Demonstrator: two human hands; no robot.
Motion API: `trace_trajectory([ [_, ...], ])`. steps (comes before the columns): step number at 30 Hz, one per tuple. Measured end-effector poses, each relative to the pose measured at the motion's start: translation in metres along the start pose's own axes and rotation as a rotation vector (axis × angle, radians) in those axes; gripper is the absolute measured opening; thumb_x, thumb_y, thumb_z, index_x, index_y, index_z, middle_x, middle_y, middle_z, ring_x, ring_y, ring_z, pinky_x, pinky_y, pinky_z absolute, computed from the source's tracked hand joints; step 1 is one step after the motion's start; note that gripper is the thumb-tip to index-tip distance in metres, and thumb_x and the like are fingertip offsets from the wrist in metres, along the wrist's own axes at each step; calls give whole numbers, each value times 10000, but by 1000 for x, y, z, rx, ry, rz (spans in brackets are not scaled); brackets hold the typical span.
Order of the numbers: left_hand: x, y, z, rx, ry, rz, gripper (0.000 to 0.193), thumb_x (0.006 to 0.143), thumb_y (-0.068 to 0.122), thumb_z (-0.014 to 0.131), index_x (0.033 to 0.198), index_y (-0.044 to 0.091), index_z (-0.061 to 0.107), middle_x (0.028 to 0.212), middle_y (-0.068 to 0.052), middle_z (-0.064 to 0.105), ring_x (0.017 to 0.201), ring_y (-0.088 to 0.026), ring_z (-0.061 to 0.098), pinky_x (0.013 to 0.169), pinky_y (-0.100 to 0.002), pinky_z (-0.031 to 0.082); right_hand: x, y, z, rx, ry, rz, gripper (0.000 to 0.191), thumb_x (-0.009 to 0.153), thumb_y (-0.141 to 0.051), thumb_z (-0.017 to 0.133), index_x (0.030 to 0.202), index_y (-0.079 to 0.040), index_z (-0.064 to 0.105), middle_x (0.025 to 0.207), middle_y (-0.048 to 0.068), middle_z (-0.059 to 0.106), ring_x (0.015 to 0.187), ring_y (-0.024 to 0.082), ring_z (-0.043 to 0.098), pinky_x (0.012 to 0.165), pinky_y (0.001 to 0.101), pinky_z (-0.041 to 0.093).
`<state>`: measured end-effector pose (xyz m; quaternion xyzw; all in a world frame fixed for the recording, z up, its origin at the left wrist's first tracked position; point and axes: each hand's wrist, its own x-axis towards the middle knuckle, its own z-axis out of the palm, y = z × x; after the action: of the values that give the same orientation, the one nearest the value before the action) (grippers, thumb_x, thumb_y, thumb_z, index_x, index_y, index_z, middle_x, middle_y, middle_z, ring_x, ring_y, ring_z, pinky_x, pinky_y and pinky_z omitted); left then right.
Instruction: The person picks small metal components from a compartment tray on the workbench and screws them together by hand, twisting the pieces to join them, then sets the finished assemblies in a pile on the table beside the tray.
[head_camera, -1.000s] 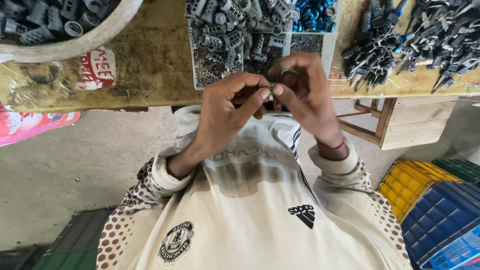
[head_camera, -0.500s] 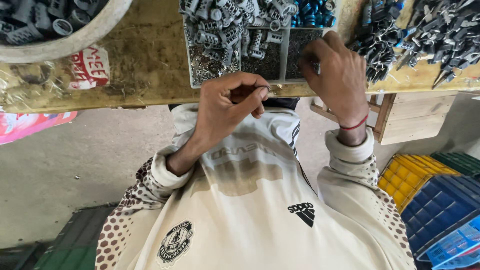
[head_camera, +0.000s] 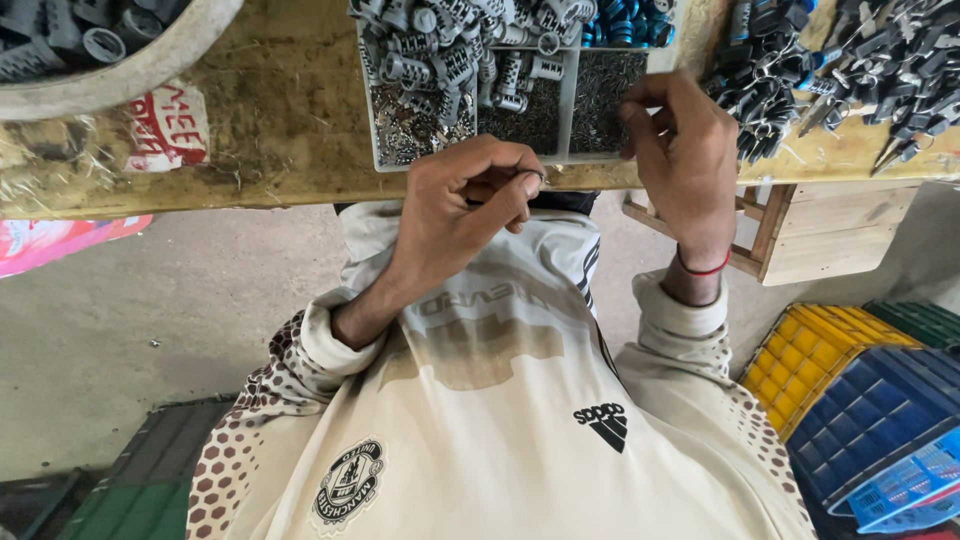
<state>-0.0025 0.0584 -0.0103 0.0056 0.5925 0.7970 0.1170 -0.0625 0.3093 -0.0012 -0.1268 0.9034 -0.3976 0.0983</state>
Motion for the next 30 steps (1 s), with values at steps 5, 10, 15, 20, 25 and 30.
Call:
trace_trajectory([
  [5,-1,-2,-2,102,-19,34,80,1011,-14,667,1079,-33,706,968,-79,713,739,-76,717,609,-194,608,-9,15,2,10,105,-96,91,1063,133,615,1080,48,640,1057,147,660,741,138,692,571,247,549],
  [10,1,-6,6,136,-23,24,112,1012,3,681,1114,-38,705,979,-87,727,769,-69,689,629,-208,593,-22,-9,16,714,162,65,112,1112,-55,557,1064,-13,649,838,17,604,617,51,550,532,204,457],
  [15,-5,-7,13,-185,45,-126,144,1075,40,617,1175,-52,664,988,-84,741,823,-86,701,703,-243,620,-44,-55,55,29,243,-189,133,1001,-32,738,1076,-12,630,926,90,626,747,161,598,640,283,479],
  [20,-14,-4,2,-258,-34,-83,183,1094,70,601,1217,-56,652,1049,-86,739,925,-107,724,778,-265,662,-48,-66,59,132,250,-64,99,990,3,710,1050,-5,632,907,74,590,666,139,570,609,265,452],
  [25,-15,-4,2,-292,-35,-53,191,1100,115,618,1201,-45,648,1039,-90,741,907,-115,736,761,-271,666,-45,-69,54,96,208,-68,91,994,0,710,1028,-3,625,892,65,593,665,115,551,601,256,435],
  [30,-15,-2,4,-314,-33,-74,185,1104,115,619,1189,-45,656,1016,-84,738,882,-108,726,739,-265,667,-47,-69,48,172,156,-73,93,1007,-19,708,1030,5,621,906,59,592,682,108,538,612,252,432],
])
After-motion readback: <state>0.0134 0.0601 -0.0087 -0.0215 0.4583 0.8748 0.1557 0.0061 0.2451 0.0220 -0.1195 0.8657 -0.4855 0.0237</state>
